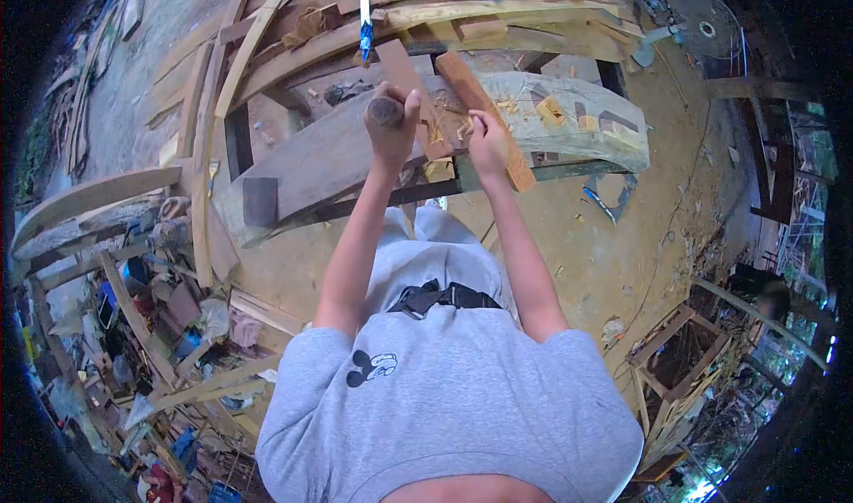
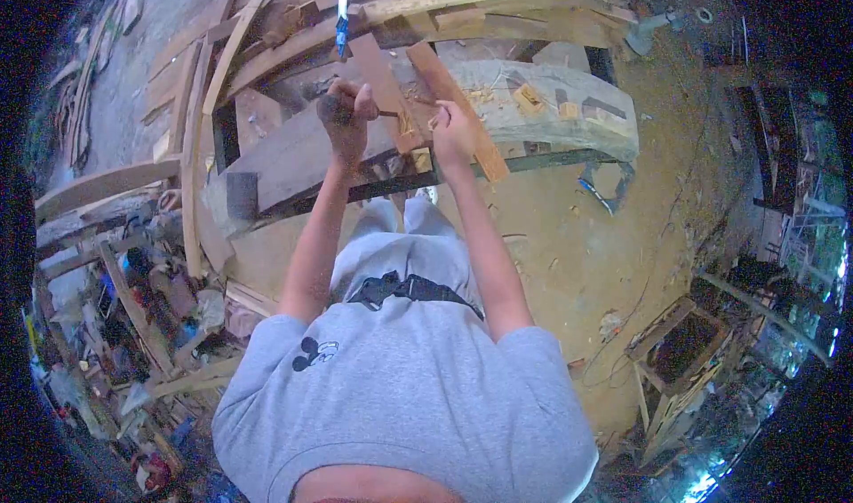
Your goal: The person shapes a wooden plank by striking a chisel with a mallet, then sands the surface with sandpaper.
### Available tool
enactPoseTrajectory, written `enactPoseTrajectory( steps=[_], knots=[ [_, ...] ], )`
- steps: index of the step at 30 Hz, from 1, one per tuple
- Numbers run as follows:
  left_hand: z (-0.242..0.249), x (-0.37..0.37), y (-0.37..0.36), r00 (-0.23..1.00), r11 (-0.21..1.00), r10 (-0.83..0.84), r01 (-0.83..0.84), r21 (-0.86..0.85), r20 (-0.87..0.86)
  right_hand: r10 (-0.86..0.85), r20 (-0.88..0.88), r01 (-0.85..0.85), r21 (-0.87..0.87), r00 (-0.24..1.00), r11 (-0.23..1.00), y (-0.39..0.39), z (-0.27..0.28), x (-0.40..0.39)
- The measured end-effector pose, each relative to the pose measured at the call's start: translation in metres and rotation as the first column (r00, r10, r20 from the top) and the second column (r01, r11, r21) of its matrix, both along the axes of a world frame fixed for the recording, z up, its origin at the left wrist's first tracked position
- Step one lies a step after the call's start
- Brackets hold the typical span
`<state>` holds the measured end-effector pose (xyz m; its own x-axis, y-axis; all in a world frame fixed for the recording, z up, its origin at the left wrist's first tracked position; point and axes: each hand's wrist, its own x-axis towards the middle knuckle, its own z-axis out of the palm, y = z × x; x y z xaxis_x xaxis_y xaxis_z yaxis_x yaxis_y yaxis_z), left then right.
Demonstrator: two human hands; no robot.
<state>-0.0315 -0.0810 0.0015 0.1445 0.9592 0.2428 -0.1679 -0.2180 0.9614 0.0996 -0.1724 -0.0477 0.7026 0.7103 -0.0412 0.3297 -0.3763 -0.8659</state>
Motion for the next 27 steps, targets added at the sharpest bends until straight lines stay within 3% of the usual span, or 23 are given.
enactPoseTrajectory(
  steps=[2,4,5,6,7,10,11,12,14,15,16,18,19,21,22,23,24,27],
  knots=[
    [0.019,-0.003,-0.004,0.996,0.998,-0.06,0.058,-0.034,-0.063,0.051,0.014,-0.051,0.028,0.999,0.998,0.002,0.022,-0.004],
    [0.046,0.0,-0.01,0.936,0.981,-0.193,0.179,-0.072,-0.295,0.213,0.457,-0.338,0.212,0.864,0.917,0.012,0.064,-0.019],
    [0.045,0.004,-0.008,0.894,0.969,-0.122,0.201,0.143,-0.432,0.222,0.447,-0.34,0.203,0.866,0.918,0.014,0.06,-0.025],
    [0.044,0.008,-0.005,0.839,0.905,-0.023,0.248,0.345,-0.543,0.374,0.212,-0.424,0.29,0.903,0.858,0.02,0.055,-0.029],
    [0.051,0.011,-0.01,0.828,0.942,-0.075,0.242,0.233,-0.556,0.519,-0.023,-0.469,0.396,0.855,0.789,0.026,0.048,-0.029],
    [0.06,0.005,0.0,0.895,0.913,-0.147,0.287,0.291,-0.421,0.558,-0.131,-0.462,0.423,0.82,0.779,0.054,0.046,-0.01],
    [0.057,0.002,0.002,0.921,0.933,-0.095,0.215,0.289,-0.377,0.55,-0.321,-0.29,0.591,0.771,0.752,0.047,0.062,-0.014],
    [0.046,-0.005,0.003,0.921,0.933,-0.098,0.217,0.288,-0.378,0.548,-0.323,-0.288,0.591,0.772,0.754,0.046,0.066,-0.011],
    [0.022,-0.015,0.005,0.854,0.98,-0.194,0.19,-0.058,-0.483,0.395,-0.522,-0.052,0.554,0.756,0.831,0.042,0.071,0.001],
    [0.022,-0.014,0.001,0.774,0.95,-0.287,0.152,-0.274,-0.565,0.259,-0.51,0.055,0.52,0.82,0.852,0.038,0.089,-0.003],
    [0.008,-0.011,-0.002,0.774,0.949,-0.289,0.156,-0.272,-0.564,0.256,-0.508,0.057,0.522,0.822,0.851,0.037,0.09,-0.001],
    [-0.039,-0.004,-0.012,0.551,0.943,-0.318,0.271,-0.195,-0.771,0.278,-0.532,0.227,0.696,0.8,0.681,0.031,0.094,0.006],
    [-0.054,0.001,-0.017,0.552,0.94,-0.323,0.282,-0.192,-0.769,0.254,-0.531,0.26,0.709,0.808,0.656,0.025,0.092,0.008],
    [-0.07,0.012,-0.023,0.457,0.956,0.0,0.26,0.134,-0.889,0.163,-0.53,0.31,0.688,0.832,0.656,0.012,0.094,0.002],
    [-0.072,0.015,-0.025,0.466,0.951,-0.006,0.275,0.138,-0.885,0.079,-0.532,0.357,0.665,0.843,0.656,0.005,0.095,-0.003],
    [-0.074,0.018,-0.026,0.417,0.924,0.108,0.292,0.245,-0.903,0.011,-0.492,0.355,0.643,0.87,0.679,-0.003,0.092,-0.008],
    [-0.079,0.02,-0.027,0.369,0.884,0.226,0.311,0.349,-0.901,0.002,-0.482,0.356,0.649,0.876,0.673,-0.011,0.092,-0.014],
    [-0.094,0.027,-0.02,0.335,0.85,0.288,0.341,0.4,-0.897,-0.039,-0.481,0.359,0.596,0.876,0.718,-0.026,0.082,-0.029]
  ],
)
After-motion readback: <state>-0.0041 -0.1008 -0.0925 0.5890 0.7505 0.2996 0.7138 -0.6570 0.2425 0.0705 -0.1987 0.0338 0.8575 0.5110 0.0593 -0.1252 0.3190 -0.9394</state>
